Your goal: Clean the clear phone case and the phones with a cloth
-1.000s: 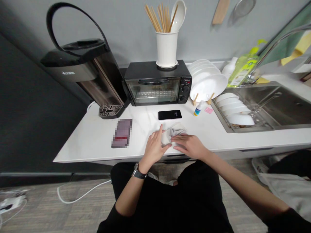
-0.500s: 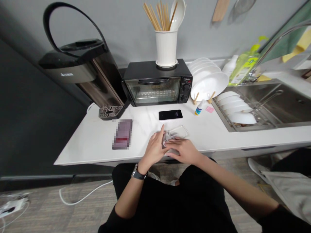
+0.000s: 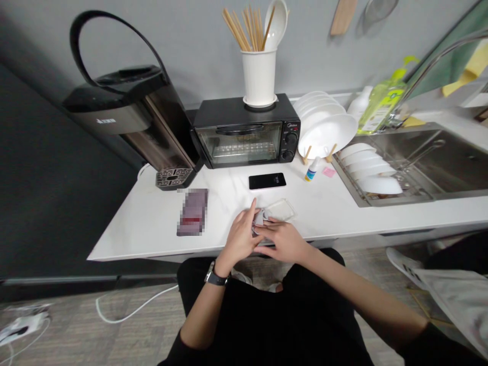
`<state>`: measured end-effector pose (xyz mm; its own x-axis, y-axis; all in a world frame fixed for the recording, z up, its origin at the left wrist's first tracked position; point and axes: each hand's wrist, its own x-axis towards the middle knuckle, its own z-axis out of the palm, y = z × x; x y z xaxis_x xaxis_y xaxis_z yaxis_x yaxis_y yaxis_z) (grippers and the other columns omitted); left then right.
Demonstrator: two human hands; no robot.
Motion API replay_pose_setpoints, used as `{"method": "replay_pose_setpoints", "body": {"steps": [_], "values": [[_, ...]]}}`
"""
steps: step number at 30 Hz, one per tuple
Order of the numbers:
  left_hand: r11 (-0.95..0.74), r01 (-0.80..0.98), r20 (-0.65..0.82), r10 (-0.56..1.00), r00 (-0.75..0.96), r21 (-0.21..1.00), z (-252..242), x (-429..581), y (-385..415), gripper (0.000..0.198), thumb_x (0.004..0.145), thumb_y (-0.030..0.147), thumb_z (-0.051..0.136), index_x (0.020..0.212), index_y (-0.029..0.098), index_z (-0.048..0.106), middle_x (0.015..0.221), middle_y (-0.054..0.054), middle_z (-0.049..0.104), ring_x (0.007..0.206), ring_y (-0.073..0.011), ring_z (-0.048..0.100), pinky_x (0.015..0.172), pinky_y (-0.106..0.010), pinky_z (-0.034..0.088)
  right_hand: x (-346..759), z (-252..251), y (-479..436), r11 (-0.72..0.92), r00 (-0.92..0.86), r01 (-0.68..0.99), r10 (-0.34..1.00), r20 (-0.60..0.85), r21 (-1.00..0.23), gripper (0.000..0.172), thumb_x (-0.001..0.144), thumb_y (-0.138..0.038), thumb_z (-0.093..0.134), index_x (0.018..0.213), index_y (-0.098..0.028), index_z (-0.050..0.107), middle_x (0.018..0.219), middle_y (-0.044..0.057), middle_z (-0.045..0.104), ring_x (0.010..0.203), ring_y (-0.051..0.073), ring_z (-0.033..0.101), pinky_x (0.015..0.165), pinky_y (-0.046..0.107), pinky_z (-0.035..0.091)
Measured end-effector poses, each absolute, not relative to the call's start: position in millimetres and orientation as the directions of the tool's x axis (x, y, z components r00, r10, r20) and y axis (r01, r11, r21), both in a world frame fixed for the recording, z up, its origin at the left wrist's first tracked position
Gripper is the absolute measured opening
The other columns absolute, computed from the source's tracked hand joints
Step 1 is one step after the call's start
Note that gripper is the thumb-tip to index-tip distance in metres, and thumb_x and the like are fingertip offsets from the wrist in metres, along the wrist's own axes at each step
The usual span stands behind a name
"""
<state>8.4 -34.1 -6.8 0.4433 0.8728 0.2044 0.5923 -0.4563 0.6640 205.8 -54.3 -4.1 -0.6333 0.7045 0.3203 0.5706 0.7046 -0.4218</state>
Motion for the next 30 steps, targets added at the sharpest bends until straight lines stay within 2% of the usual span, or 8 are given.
{"method": "replay_pose_setpoints", "body": {"steps": [3, 8, 13, 17, 21, 26, 28, 30], "values": [[-0.451, 0.608, 0.211, 0.880, 0.425, 0.653, -3.7, 10.1, -38.5, 0.115, 0.088, 0.030, 0.080, 0.171, 0.031, 0.000, 0.149, -0.010, 0.060, 0.134, -0.0325, 0.052, 0.116, -0.052, 0.041, 246.6, 3.2, -50.3, 0.695, -0.638, 0.592, 0.714, 0.289, -0.409, 0.036, 0.106, -0.048, 0.057, 0.131, -0.027, 0.073, 0.123, 0.006, 0.080, 0.115, 0.025, 0.076, 0.119, 0.048, 0.048], [-0.456, 0.585, 0.204, 0.872, 0.446, 0.671, -1.5, 12.4, -35.1, 0.117, 0.088, 0.030, 0.080, 0.170, 0.032, -0.003, 0.150, -0.009, 0.060, 0.136, -0.0325, 0.051, 0.117, -0.053, 0.039, 279.3, 1.7, -32.2, 0.568, -0.486, 0.778, 0.815, 0.315, -0.270, 0.036, 0.108, -0.043, 0.054, 0.130, -0.021, 0.073, 0.127, 0.012, 0.078, 0.119, 0.029, 0.074, 0.122, 0.056, 0.043], [-0.464, 0.567, 0.185, 0.858, 0.480, 0.681, -4.9, 5.9, -30.4, 0.109, 0.090, 0.032, 0.075, 0.171, 0.028, 0.002, 0.145, -0.014, 0.060, 0.130, -0.0322, 0.056, 0.112, -0.052, 0.044, 208.7, -9.8, -44.8, 0.622, -0.511, 0.678, 0.782, 0.357, -0.392, 0.054, 0.100, -0.056, 0.064, 0.134, -0.015, 0.069, 0.136, 0.017, 0.072, 0.128, 0.030, 0.069, 0.122, 0.050, 0.044], [-0.461, 0.565, 0.184, 0.859, 0.478, 0.684, -5.3, 2.5, -34.1, 0.109, 0.090, 0.029, 0.075, 0.171, 0.030, 0.002, 0.148, -0.013, 0.058, 0.133, -0.0314, 0.054, 0.114, -0.050, 0.043, 211.6, -6.8, -57.9, 0.681, -0.604, 0.572, 0.727, 0.326, -0.457, 0.041, 0.101, -0.052, 0.064, 0.129, -0.023, 0.072, 0.128, 0.009, 0.078, 0.119, 0.026, 0.074, 0.125, 0.052, 0.040], [-0.465, 0.577, 0.188, 0.860, 0.474, 0.672, -2.5, 6.2, -35.6, 0.114, 0.089, 0.032, 0.079, 0.170, 0.033, -0.001, 0.152, -0.010, 0.058, 0.137, -0.0319, 0.050, 0.117, -0.052, 0.040, 273.9, -0.9, -48.2, 0.630, -0.558, 0.671, 0.776, 0.293, -0.391, 0.032, 0.108, -0.041, 0.054, 0.129, -0.028, 0.073, 0.130, 0.006, 0.077, 0.122, 0.025, 0.073, 0.126, 0.057, 0.037], [-0.480, 0.573, 0.181, 0.847, 0.500, 0.664, -1.3, 9.5, -28.6, 0.112, 0.088, 0.034, 0.081, 0.171, 0.032, 0.005, 0.152, -0.010, 0.059, 0.137, -0.0328, 0.051, 0.118, -0.053, 0.038, 262.9, -4.3, -36.4, 0.565, -0.473, 0.781, 0.813, 0.339, -0.265, 0.050, 0.105, -0.051, 0.056, 0.138, -0.014, 0.067, 0.139, 0.020, 0.070, 0.130, 0.033, 0.067, 0.122, 0.060, 0.040], [-0.479, 0.561, 0.183, 0.845, 0.502, 0.675, -2.2, 8.2, -26.3, 0.109, 0.089, 0.037, 0.080, 0.171, 0.030, 0.008, 0.150, -0.012, 0.059, 0.136, -0.0325, 0.052, 0.117, -0.052, 0.040, 230.9, -7.9, -41.5, 0.583, -0.477, 0.753, 0.803, 0.358, -0.305, 0.062, 0.100, -0.060, 0.060, 0.139, -0.011, 0.066, 0.141, 0.023, 0.068, 0.130, 0.035, 0.067, 0.121, 0.058, 0.042], [-0.465, 0.562, 0.170, 0.851, 0.497, 0.684, -3.1, 5.9, -25.7, 0.108, 0.089, 0.035, 0.079, 0.171, 0.028, 0.009, 0.147, -0.014, 0.060, 0.133, -0.0317, 0.054, 0.114, -0.050, 0.044, 206.5, -8.9, -49.6, 0.630, -0.522, 0.677, 0.775, 0.356, -0.380, 0.061, 0.099, -0.063, 0.061, 0.134, -0.014, 0.068, 0.132, 0.018, 0.074, 0.123, 0.032, 0.071, 0.123, 0.054, 0.042]]}}
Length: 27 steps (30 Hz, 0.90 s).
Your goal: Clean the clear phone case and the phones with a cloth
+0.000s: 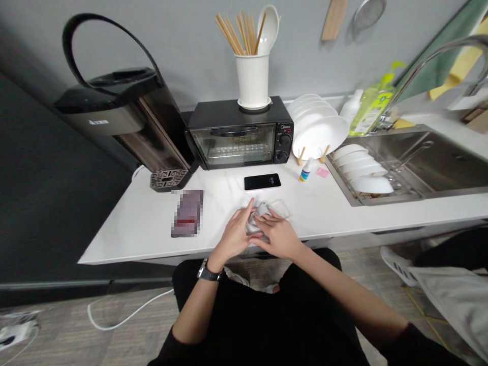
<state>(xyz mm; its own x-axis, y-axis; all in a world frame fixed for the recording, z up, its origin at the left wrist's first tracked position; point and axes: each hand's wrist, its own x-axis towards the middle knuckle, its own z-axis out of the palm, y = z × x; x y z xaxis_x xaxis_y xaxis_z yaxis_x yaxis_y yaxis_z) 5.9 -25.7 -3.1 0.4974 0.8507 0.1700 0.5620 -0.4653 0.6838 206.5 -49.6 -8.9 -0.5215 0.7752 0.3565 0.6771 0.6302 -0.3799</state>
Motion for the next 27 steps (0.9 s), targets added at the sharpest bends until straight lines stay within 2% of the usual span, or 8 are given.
{"method": "replay_pose_setpoints", "body": {"steps": [4, 7, 10, 12, 14, 16, 21, 27], "values": [[-0.463, 0.577, 0.148, 0.848, 0.509, 0.672, -2.1, 3.5, -28.3, 0.110, 0.088, 0.031, 0.080, 0.171, 0.030, 0.007, 0.148, -0.012, 0.059, 0.134, -0.0306, 0.053, 0.114, -0.049, 0.043, 224.0, -3.9, -57.3, 0.686, -0.623, 0.568, 0.720, 0.307, -0.455, 0.041, 0.103, -0.054, 0.060, 0.127, -0.024, 0.072, 0.120, 0.007, 0.080, 0.114, 0.026, 0.075, 0.124, 0.053, 0.040], [-0.479, 0.578, 0.155, 0.840, 0.520, 0.660, 0.7, 5.2, -29.2, 0.112, 0.088, 0.031, 0.081, 0.170, 0.033, 0.006, 0.153, -0.008, 0.058, 0.136, -0.0305, 0.050, 0.117, -0.049, 0.040, 275.2, -0.1, -50.0, 0.653, -0.597, 0.632, 0.753, 0.277, -0.417, 0.032, 0.109, -0.043, 0.052, 0.127, -0.027, 0.073, 0.123, 0.004, 0.080, 0.114, 0.024, 0.076, 0.125, 0.054, 0.039], [-0.505, 0.583, 0.160, 0.826, 0.540, 0.637, 2.2, 8.3, -26.0, 0.111, 0.087, 0.032, 0.082, 0.170, 0.035, 0.008, 0.155, -0.006, 0.058, 0.136, -0.0310, 0.051, 0.119, -0.051, 0.036, 299.9, -0.4, -40.7, 0.597, -0.522, 0.738, 0.800, 0.296, -0.313, 0.034, 0.110, -0.039, 0.048, 0.128, -0.024, 0.073, 0.127, 0.008, 0.078, 0.114, 0.025, 0.076, 0.125, 0.057, 0.037], [-0.523, 0.580, 0.166, 0.815, 0.556, 0.624, 1.6, 9.6, -22.6, 0.109, 0.088, 0.035, 0.082, 0.170, 0.034, 0.010, 0.155, -0.006, 0.058, 0.137, -0.0318, 0.051, 0.121, -0.052, 0.033, 285.3, -3.4, -38.8, 0.587, -0.501, 0.767, 0.800, 0.329, -0.260, 0.042, 0.108, -0.047, 0.053, 0.133, -0.018, 0.070, 0.133, 0.014, 0.074, 0.119, 0.030, 0.074, 0.123, 0.058, 0.039], [-0.527, 0.577, 0.174, 0.814, 0.555, 0.624, 0.4, 9.6, -19.7, 0.107, 0.088, 0.038, 0.082, 0.170, 0.032, 0.014, 0.153, -0.008, 0.060, 0.137, -0.0321, 0.051, 0.120, -0.051, 0.034, 252.8, -7.4, -41.4, 0.610, -0.508, 0.748, 0.780, 0.364, -0.263, 0.059, 0.102, -0.059, 0.057, 0.135, -0.011, 0.068, 0.140, 0.020, 0.069, 0.125, 0.034, 0.070, 0.121, 0.056, 0.043], [-0.518, 0.571, 0.170, 0.817, 0.551, 0.637, -0.5, 8.0, -18.5, 0.102, 0.089, 0.037, 0.081, 0.170, 0.029, 0.019, 0.149, -0.011, 0.061, 0.133, -0.0312, 0.053, 0.117, -0.049, 0.039, 219.9, -10.0, -46.7, 0.658, -0.549, 0.677, 0.750, 0.370, -0.329, 0.064, 0.099, -0.065, 0.058, 0.134, -0.011, 0.068, 0.135, 0.019, 0.073, 0.120, 0.032, 0.072, 0.123, 0.054, 0.042], [-0.504, 0.563, 0.153, 0.818, 0.554, 0.655, 1.8, 4.0, -22.1, 0.101, 0.088, 0.034, 0.080, 0.170, 0.031, 0.019, 0.145, -0.010, 0.061, 0.131, -0.0304, 0.053, 0.113, -0.047, 0.045, 230.4, -9.3, -56.3, 0.704, -0.627, 0.556, 0.705, 0.332, -0.442, 0.043, 0.105, -0.055, 0.055, 0.129, -0.023, 0.071, 0.127, 0.009, 0.078, 0.119, 0.026, 0.074, 0.125, 0.053, 0.039], [-0.548, 0.573, 0.178, 0.799, 0.575, 0.609, 1.3, 10.8, -21.1, 0.111, 0.088, 0.034, 0.082, 0.170, 0.037, 0.009, 0.155, -0.005, 0.058, 0.133, -0.0306, 0.051, 0.118, -0.050, 0.036, 310.1, -4.7, -42.9, 0.595, -0.520, 0.749, 0.800, 0.299, -0.290, 0.037, 0.110, -0.041, 0.046, 0.127, -0.023, 0.074, 0.125, 0.010, 0.079, 0.117, 0.027, 0.075, 0.125, 0.060, 0.036]]}}
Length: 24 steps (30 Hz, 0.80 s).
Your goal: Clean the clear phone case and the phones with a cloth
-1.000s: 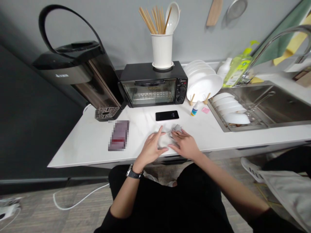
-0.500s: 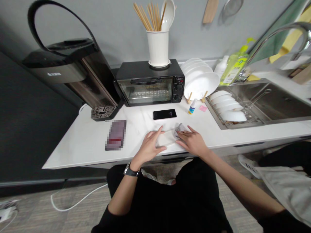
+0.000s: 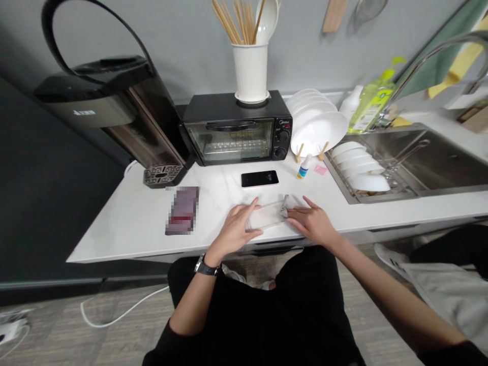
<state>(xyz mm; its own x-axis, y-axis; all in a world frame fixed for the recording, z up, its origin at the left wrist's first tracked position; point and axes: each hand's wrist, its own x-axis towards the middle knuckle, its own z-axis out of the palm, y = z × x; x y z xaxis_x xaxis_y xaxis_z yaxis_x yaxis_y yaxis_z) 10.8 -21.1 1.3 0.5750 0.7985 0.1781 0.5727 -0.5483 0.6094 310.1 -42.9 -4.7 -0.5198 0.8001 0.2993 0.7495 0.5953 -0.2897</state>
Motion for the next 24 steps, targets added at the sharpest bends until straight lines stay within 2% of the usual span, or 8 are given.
{"method": "replay_pose_setpoints", "body": {"steps": [3, 6, 11, 14, 17, 20, 22, 24], "values": [[-0.565, 0.566, 0.195, 0.790, 0.581, 0.601, -0.8, 12.7, -18.7, 0.108, 0.089, 0.038, 0.081, 0.170, 0.035, 0.011, 0.155, -0.006, 0.058, 0.134, -0.0308, 0.050, 0.119, -0.050, 0.036, 278.5, -5.2, -38.3, 0.585, -0.499, 0.770, 0.801, 0.331, -0.253, 0.050, 0.106, -0.052, 0.054, 0.136, -0.015, 0.068, 0.136, 0.018, 0.072, 0.125, 0.034, 0.070, 0.123, 0.060, 0.039], [-0.555, 0.563, 0.195, 0.796, 0.573, 0.612, -1.6, 10.6, -18.2, 0.102, 0.090, 0.040, 0.079, 0.170, 0.031, 0.017, 0.152, -0.012, 0.057, 0.132, -0.0324, 0.050, 0.113, -0.050, 0.042, 224.8, -6.9, -42.3, 0.640, -0.541, 0.693, 0.766, 0.348, -0.331, 0.061, 0.100, -0.062, 0.060, 0.135, -0.012, 0.067, 0.137, 0.020, 0.071, 0.123, 0.034, 0.071, 0.122, 0.057, 0.041], [-0.525, 0.602, 0.180, 0.823, 0.538, 0.601, 1.2, 8.4, -21.7, 0.102, 0.089, 0.037, 0.078, 0.170, 0.030, 0.017, 0.140, -0.012, 0.060, 0.127, -0.0333, 0.052, 0.110, -0.049, 0.045, 227.6, -2.9, -47.4, 0.734, -0.668, 0.520, 0.668, 0.328, -0.437, 0.043, 0.104, -0.054, 0.057, 0.128, -0.022, 0.072, 0.127, 0.010, 0.078, 0.121, 0.026, 0.073, 0.124, 0.051, 0.041], [-0.526, 0.600, 0.189, 0.824, 0.534, 0.603, 2.6, 10.7, -22.4, 0.105, 0.089, 0.037, 0.079, 0.171, 0.032, 0.013, 0.145, -0.010, 0.060, 0.131, -0.0331, 0.051, 0.113, -0.049, 0.041, 281.6, 1.1, -39.0, 0.719, -0.660, 0.578, 0.690, 0.296, -0.387, 0.035, 0.110, -0.044, 0.049, 0.129, -0.025, 0.072, 0.129, 0.006, 0.077, 0.124, 0.025, 0.071, 0.125, 0.053, 0.039], [-0.550, 0.589, 0.202, 0.809, 0.552, 0.592, 2.2, 13.6, -20.1, 0.105, 0.090, 0.038, 0.079, 0.170, 0.035, 0.011, 0.150, -0.008, 0.059, 0.133, -0.0323, 0.052, 0.116, -0.050, 0.038, 308.6, 3.6, -27.9, 0.666, -0.610, 0.692, 0.746, 0.266, -0.280, 0.037, 0.111, -0.042, 0.046, 0.126, -0.022, 0.073, 0.127, 0.010, 0.078, 0.118, 0.027, 0.074, 0.125, 0.057, 0.039], [-0.574, 0.577, 0.215, 0.792, 0.571, 0.581, 1.2, 14.3, -17.4, 0.101, 0.091, 0.042, 0.077, 0.170, 0.033, 0.014, 0.151, -0.009, 0.059, 0.133, -0.0327, 0.052, 0.117, -0.051, 0.037, 278.3, -1.0, -26.7, 0.648, -0.575, 0.722, 0.757, 0.311, -0.242, 0.050, 0.106, -0.053, 0.052, 0.133, -0.015, 0.069, 0.135, 0.017, 0.073, 0.125, 0.032, 0.071, 0.122, 0.057, 0.042], [-0.569, 0.574, 0.212, 0.795, 0.569, 0.589, 0.9, 13.0, -16.8, 0.098, 0.092, 0.044, 0.076, 0.170, 0.030, 0.018, 0.147, -0.012, 0.060, 0.130, -0.0331, 0.054, 0.113, -0.049, 0.041, 241.7, -5.5, -33.4, 0.668, -0.577, 0.689, 0.740, 0.344, -0.282, 0.063, 0.102, -0.062, 0.056, 0.139, -0.012, 0.065, 0.140, 0.020, 0.069, 0.129, 0.033, 0.068, 0.122, 0.055, 0.043], [-0.553, 0.578, 0.199, 0.803, 0.561, 0.601, 0.6, 10.5, -17.7, 0.097, 0.092, 0.043, 0.075, 0.170, 0.028, 0.021, 0.139, -0.013, 0.062, 0.124, -0.0323, 0.056, 0.109, -0.048, 0.045, 214.7, -7.0, -42.3, 0.695, -0.603, 0.619, 0.719, 0.346, -0.365, 0.063, 0.100, -0.065, 0.058, 0.135, -0.013, 0.068, 0.134, 0.017, 0.074, 0.121, 0.031, 0.072, 0.122, 0.052, 0.043]]}}
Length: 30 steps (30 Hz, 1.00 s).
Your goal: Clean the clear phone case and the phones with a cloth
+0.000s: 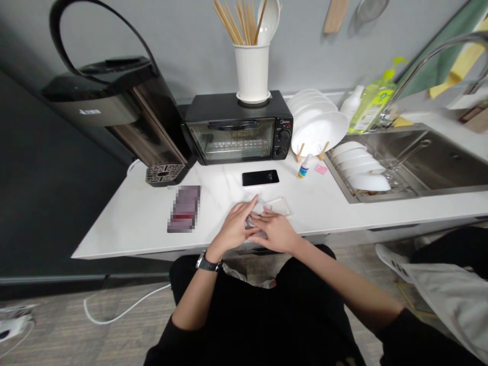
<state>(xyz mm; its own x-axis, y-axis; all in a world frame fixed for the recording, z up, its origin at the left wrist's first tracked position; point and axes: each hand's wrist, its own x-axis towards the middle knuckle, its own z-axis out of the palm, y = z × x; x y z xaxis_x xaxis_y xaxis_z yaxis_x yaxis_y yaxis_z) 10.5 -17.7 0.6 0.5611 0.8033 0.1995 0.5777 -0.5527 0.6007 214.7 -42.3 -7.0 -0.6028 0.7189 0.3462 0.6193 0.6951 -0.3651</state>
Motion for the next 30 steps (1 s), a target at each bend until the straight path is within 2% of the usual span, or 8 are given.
{"method": "replay_pose_setpoints", "body": {"steps": [3, 6, 11, 15, 17, 20, 26, 30], "values": [[-0.539, 0.587, 0.185, 0.811, 0.555, 0.604, 0.3, 7.3, -20.9, 0.100, 0.091, 0.039, 0.077, 0.170, 0.029, 0.018, 0.136, -0.011, 0.063, 0.124, -0.0317, 0.055, 0.109, -0.047, 0.045, 220.6, -2.8, -50.1, 0.729, -0.656, 0.527, 0.676, 0.337, -0.438, 0.046, 0.104, -0.056, 0.057, 0.128, -0.021, 0.072, 0.128, 0.009, 0.078, 0.118, 0.026, 0.074, 0.124, 0.048, 0.042], [-0.537, 0.588, 0.187, 0.814, 0.550, 0.605, 1.3, 7.6, -23.0, 0.105, 0.090, 0.038, 0.079, 0.171, 0.032, 0.013, 0.146, -0.009, 0.060, 0.131, -0.0314, 0.051, 0.113, -0.046, 0.041, 269.9, 2.2, -46.0, 0.717, -0.659, 0.557, 0.689, 0.303, -0.418, 0.035, 0.109, -0.044, 0.049, 0.128, -0.025, 0.073, 0.128, 0.005, 0.078, 0.121, 0.023, 0.073, 0.124, 0.047, 0.042], [-0.577, 0.581, 0.183, 0.782, 0.595, 0.575, 4.1, 13.0, -20.0, 0.105, 0.091, 0.037, 0.079, 0.170, 0.036, 0.011, 0.152, -0.006, 0.059, 0.133, -0.0311, 0.051, 0.117, -0.049, 0.036, 299.5, -1.4, -30.5, 0.627, -0.553, 0.727, 0.776, 0.304, -0.279, 0.040, 0.109, -0.044, 0.049, 0.132, -0.020, 0.071, 0.130, 0.011, 0.076, 0.120, 0.029, 0.073, 0.121, 0.055, 0.045], [-0.575, 0.573, 0.187, 0.783, 0.594, 0.584, 1.7, 11.0, -17.9, 0.099, 0.092, 0.040, 0.077, 0.170, 0.032, 0.017, 0.150, -0.009, 0.058, 0.131, -0.0309, 0.053, 0.115, -0.048, 0.040, 236.6, -9.0, -36.8, 0.678, -0.563, 0.651, 0.733, 0.382, -0.341, 0.055, 0.103, -0.058, 0.056, 0.133, -0.014, 0.070, 0.134, 0.015, 0.074, 0.124, 0.032, 0.071, 0.122, 0.053, 0.044], [-0.552, 0.574, 0.172, 0.795, 0.582, 0.605, 0.7, 7.9, -18.5, 0.101, 0.091, 0.038, 0.078, 0.170, 0.031, 0.017, 0.146, -0.010, 0.060, 0.128, -0.0303, 0.054, 0.113, -0.046, 0.043, 215.4, -8.0, -44.6, 0.712, -0.604, 0.583, 0.702, 0.378, -0.391, 0.051, 0.102, -0.060, 0.058, 0.123, -0.016, 0.074, 0.123, 0.012, 0.079, 0.113, 0.029, 0.076, 0.124, 0.050, 0.042], [-0.514, 0.574, 0.145, 0.812, 0.566, 0.638, 2.0, 5.3, -20.7, 0.106, 0.089, 0.035, 0.081, 0.170, 0.034, 0.013, 0.147, -0.008, 0.060, 0.131, -0.0297, 0.050, 0.113, -0.045, 0.043, 230.4, -2.6, -52.5, 0.744, -0.656, 0.515, 0.662, 0.364, -0.426, 0.041, 0.104, -0.054, 0.058, 0.121, -0.021, 0.074, 0.120, 0.007, 0.081, 0.114, 0.025, 0.076, 0.126, 0.047, 0.039], [-0.514, 0.569, 0.131, 0.804, 0.580, 0.642, 5.3, 9.9, -19.6, 0.112, 0.086, 0.030, 0.084, 0.170, 0.037, 0.010, 0.155, -0.002, 0.058, 0.134, -0.0293, 0.047, 0.119, -0.047, 0.037, 310.0, -0.8, -39.9, 0.637, -0.557, 0.702, 0.769, 0.313, -0.318, 0.035, 0.110, -0.041, 0.050, 0.128, -0.022, 0.072, 0.125, 0.008, 0.079, 0.116, 0.026, 0.075, 0.123, 0.054, 0.042], [-0.534, 0.569, 0.160, 0.801, 0.577, 0.625, 2.2, 10.7, -18.2, 0.107, 0.088, 0.037, 0.082, 0.170, 0.034, 0.014, 0.153, -0.006, 0.059, 0.134, -0.0307, 0.048, 0.118, -0.048, 0.038, 265.1, -10.0, -39.6, 0.621, -0.514, 0.720, 0.777, 0.364, -0.309, 0.053, 0.104, -0.054, 0.056, 0.141, -0.016, 0.065, 0.138, 0.015, 0.072, 0.128, 0.031, 0.068, 0.122, 0.054, 0.044]]}}
